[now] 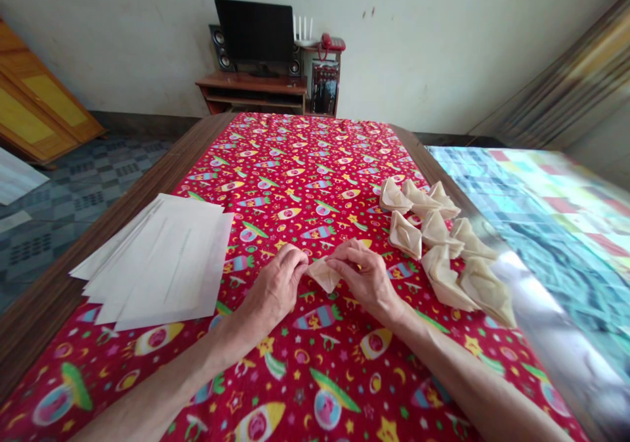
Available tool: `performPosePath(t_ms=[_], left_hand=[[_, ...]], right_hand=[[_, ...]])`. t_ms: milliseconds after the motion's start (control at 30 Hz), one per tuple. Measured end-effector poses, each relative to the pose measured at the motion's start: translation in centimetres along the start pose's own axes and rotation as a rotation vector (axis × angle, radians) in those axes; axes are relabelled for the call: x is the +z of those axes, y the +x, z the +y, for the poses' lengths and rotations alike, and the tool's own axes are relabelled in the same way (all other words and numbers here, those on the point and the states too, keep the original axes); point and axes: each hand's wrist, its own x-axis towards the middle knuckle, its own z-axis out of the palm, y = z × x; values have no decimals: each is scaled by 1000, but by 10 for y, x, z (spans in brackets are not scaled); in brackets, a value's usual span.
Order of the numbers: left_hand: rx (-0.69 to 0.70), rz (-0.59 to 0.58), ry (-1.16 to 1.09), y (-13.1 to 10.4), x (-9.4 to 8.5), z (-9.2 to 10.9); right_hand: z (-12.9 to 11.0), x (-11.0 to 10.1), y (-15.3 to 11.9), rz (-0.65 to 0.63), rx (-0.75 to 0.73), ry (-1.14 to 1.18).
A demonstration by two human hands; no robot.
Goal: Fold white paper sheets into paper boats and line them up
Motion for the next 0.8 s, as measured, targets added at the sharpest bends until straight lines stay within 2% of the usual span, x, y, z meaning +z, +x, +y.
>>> performPosePath(t_ms=[133,333,467,633,733,800], left_hand=[[-13,51,21,2,-3,-11],[-80,107,87,3,-11,-26],[-114,51,141,-2,-12,-30],[-152,-74,255,-6,-12,-30],[-137,-132,406,-5,-12,-25],[-114,-130,475,-5,-13,-21]], right_hand=[[10,-9,-1,82,89,33],[20,-15,-2,74,159,-150],[19,-16,-2,-4,134,-291],[19,-16,-4,-106,53,-536],[17,-14,-5,-114,13,-671],[16,-12,-5,-110,0,-728]])
